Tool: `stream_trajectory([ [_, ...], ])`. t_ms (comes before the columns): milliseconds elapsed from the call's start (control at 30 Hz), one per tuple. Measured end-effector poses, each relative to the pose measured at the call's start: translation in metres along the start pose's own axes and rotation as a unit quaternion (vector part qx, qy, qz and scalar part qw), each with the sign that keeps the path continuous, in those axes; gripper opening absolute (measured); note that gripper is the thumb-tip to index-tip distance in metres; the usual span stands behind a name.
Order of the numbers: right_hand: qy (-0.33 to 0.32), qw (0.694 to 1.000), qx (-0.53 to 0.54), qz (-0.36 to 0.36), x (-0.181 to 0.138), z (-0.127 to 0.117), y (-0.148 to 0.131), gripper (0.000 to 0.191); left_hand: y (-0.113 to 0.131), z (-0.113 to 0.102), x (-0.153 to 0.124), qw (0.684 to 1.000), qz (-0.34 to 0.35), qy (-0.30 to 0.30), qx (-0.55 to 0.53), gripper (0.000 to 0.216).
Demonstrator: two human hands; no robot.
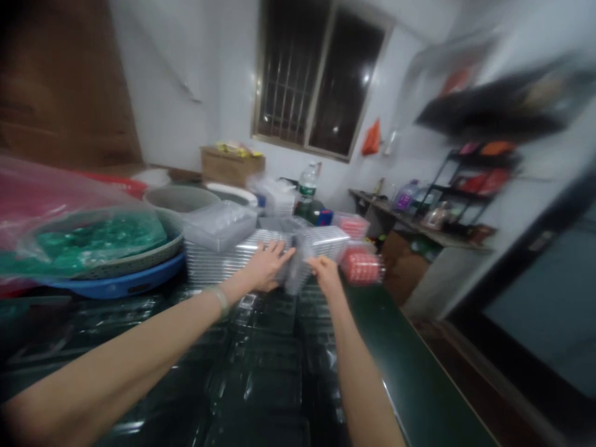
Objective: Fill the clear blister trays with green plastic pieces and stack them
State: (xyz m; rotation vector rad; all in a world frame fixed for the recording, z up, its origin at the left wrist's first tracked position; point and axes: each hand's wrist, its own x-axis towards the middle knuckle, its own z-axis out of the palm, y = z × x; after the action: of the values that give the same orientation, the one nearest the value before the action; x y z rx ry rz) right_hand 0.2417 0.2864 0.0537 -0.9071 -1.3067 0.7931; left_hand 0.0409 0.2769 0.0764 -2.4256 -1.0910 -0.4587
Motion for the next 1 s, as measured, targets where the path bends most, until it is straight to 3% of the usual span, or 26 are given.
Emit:
stream_trajectory([
  [133, 0.010, 0.999, 0.030, 0.005, -0.005, -0.011, -0.017, 0.042, 0.002, 0.004, 0.006, 1.000, -0.004, -0.002, -0.028, 0.103],
  [333, 0.034, 0.996, 0.084, -0.002, 0.000, -0.008, -0.038, 0.042, -0.010, -0.001, 0.005, 0.995, -0.008, -0.006, -0.100, 0.096],
  [500, 0.055, 0.992, 0.117, -0.010, -0.003, -0.012, -0.069, 0.041, -0.028, -0.019, 0.007, 0.982, -0.028, -0.006, -0.187, 0.087],
  [567, 0.054, 0.990, 0.130, -0.011, -0.006, -0.012, -0.091, 0.040, -0.026, -0.033, 0.004, 0.970, -0.066, 0.024, -0.233, 0.090],
  [633, 0.041, 0.989, 0.140, -0.006, -0.014, -0.007, -0.116, 0.038, -0.016, -0.049, -0.004, 0.934, -0.103, 0.068, -0.335, 0.100],
  [767, -0.018, 0.987, 0.157, 0.024, -0.043, 0.025, -0.160, 0.035, 0.019, -0.083, -0.037, 0.819, -0.098, 0.100, -0.557, 0.114],
  [900, -0.085, 0.984, 0.136, 0.077, -0.082, 0.070, -0.184, 0.034, 0.051, -0.108, -0.081, 0.690, -0.079, 0.096, -0.713, 0.106],
  [1000, -0.109, 0.984, 0.096, 0.106, -0.109, 0.097, -0.195, 0.035, 0.061, -0.115, -0.115, 0.595, -0.120, 0.086, -0.790, 0.089],
])
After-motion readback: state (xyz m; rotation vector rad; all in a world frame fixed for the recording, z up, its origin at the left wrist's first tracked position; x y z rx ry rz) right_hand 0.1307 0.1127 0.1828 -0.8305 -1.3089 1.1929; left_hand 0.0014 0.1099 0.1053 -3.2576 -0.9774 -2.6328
